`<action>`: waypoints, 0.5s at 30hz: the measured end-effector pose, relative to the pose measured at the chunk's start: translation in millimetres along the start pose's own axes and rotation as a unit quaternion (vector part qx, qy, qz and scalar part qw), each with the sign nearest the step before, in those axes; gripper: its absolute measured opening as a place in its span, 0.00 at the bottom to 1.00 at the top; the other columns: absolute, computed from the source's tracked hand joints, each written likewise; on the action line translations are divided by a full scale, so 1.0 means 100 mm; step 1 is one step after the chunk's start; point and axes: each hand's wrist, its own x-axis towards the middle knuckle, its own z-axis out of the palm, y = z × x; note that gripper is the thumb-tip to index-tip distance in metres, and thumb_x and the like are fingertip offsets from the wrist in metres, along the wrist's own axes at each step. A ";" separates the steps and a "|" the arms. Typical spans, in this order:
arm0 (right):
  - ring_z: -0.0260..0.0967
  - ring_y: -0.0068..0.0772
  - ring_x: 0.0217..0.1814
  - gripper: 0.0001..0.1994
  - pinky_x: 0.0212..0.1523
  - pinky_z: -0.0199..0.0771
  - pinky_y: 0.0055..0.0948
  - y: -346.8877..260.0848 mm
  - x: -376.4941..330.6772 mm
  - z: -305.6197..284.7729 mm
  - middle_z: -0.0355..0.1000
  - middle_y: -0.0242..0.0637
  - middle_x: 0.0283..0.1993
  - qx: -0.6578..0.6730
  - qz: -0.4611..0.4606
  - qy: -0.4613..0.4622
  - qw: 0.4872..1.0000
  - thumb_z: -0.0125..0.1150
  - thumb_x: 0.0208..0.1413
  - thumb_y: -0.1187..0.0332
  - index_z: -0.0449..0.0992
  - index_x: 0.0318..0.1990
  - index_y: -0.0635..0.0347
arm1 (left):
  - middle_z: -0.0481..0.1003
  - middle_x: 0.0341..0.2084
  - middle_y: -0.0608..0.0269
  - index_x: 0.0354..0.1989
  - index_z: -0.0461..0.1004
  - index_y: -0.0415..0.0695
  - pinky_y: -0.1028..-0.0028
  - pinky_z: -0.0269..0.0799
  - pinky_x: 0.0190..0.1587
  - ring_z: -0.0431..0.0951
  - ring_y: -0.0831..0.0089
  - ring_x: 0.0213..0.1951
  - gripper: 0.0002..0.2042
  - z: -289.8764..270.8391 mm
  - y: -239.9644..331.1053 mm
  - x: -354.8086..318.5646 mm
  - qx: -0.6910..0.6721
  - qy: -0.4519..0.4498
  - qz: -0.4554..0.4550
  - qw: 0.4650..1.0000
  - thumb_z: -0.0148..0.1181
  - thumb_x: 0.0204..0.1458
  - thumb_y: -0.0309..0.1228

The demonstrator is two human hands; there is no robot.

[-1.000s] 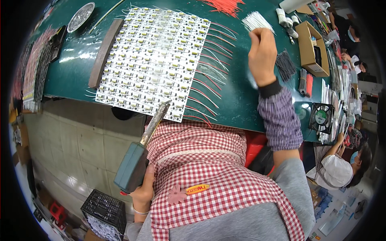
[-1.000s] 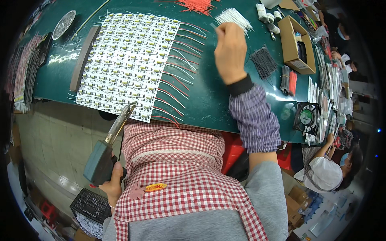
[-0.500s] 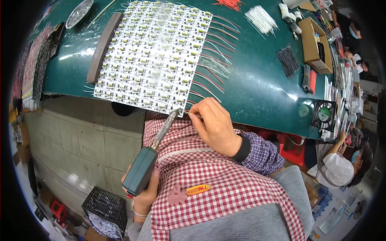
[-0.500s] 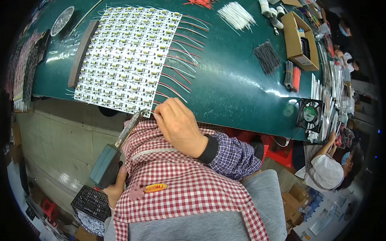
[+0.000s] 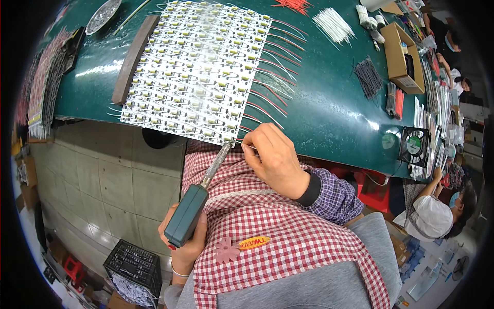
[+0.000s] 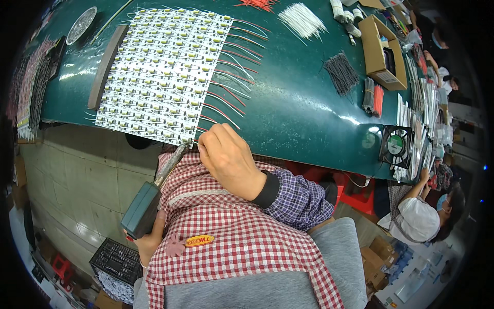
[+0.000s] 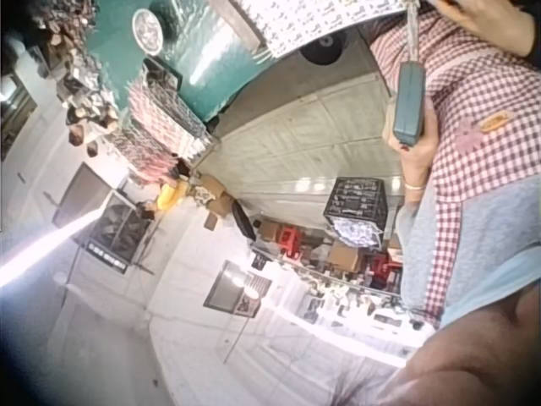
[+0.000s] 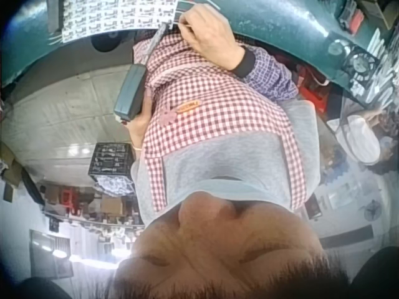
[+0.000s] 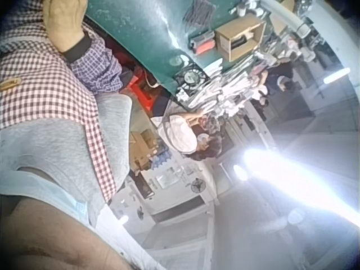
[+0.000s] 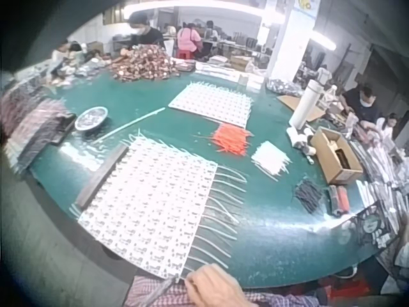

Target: The person solders wires to the edge of an electronic circuit board array using a soldering tool, grabbing wires from piles on the table by hand.

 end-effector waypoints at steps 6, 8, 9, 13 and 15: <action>0.64 0.41 0.33 0.08 0.33 0.68 0.35 0.00 0.00 0.01 0.64 0.40 0.31 -0.002 -0.004 0.004 1.000 0.62 0.47 0.81 0.68 0.33 0.64 | 0.75 0.26 0.51 0.32 0.76 0.32 0.70 0.70 0.26 0.76 0.61 0.23 0.08 0.00 0.03 0.01 0.000 0.007 -0.003 1.000 0.65 0.41 0.18; 0.64 0.41 0.33 0.08 0.33 0.68 0.35 0.00 0.00 0.01 0.64 0.40 0.31 -0.002 -0.003 0.004 1.000 0.62 0.47 0.81 0.68 0.33 0.64 | 0.75 0.26 0.52 0.32 0.76 0.31 0.70 0.70 0.26 0.76 0.62 0.23 0.08 0.00 -0.05 -0.03 -0.002 0.014 -0.001 1.000 0.66 0.42 0.18; 0.64 0.41 0.33 0.08 0.33 0.68 0.35 0.00 0.00 0.01 0.64 0.40 0.31 -0.003 -0.003 0.003 1.000 0.62 0.47 0.81 0.68 0.33 0.64 | 0.75 0.26 0.52 0.32 0.76 0.31 0.71 0.71 0.27 0.77 0.63 0.24 0.08 -0.01 -0.08 -0.06 -0.004 0.021 0.001 1.000 0.66 0.42 0.18; 0.64 0.41 0.33 0.08 0.33 0.68 0.35 0.01 -0.01 0.01 0.64 0.40 0.31 -0.007 -0.001 0.002 1.000 0.62 0.48 0.80 0.68 0.33 0.64 | 0.76 0.27 0.53 0.33 0.76 0.31 0.72 0.71 0.27 0.77 0.65 0.25 0.09 -0.08 -0.11 -0.13 -0.010 0.022 -0.025 0.999 0.67 0.43 0.19; 0.64 0.41 0.33 0.08 0.33 0.68 0.35 0.00 0.00 0.01 0.64 0.40 0.31 -0.008 0.002 0.002 1.000 0.62 0.48 0.80 0.68 0.32 0.64 | 0.78 0.39 0.55 0.46 0.75 0.32 0.72 0.73 0.44 0.78 0.69 0.39 0.16 -0.13 -0.15 -0.21 -0.029 -0.015 -0.092 0.995 0.70 0.50 0.23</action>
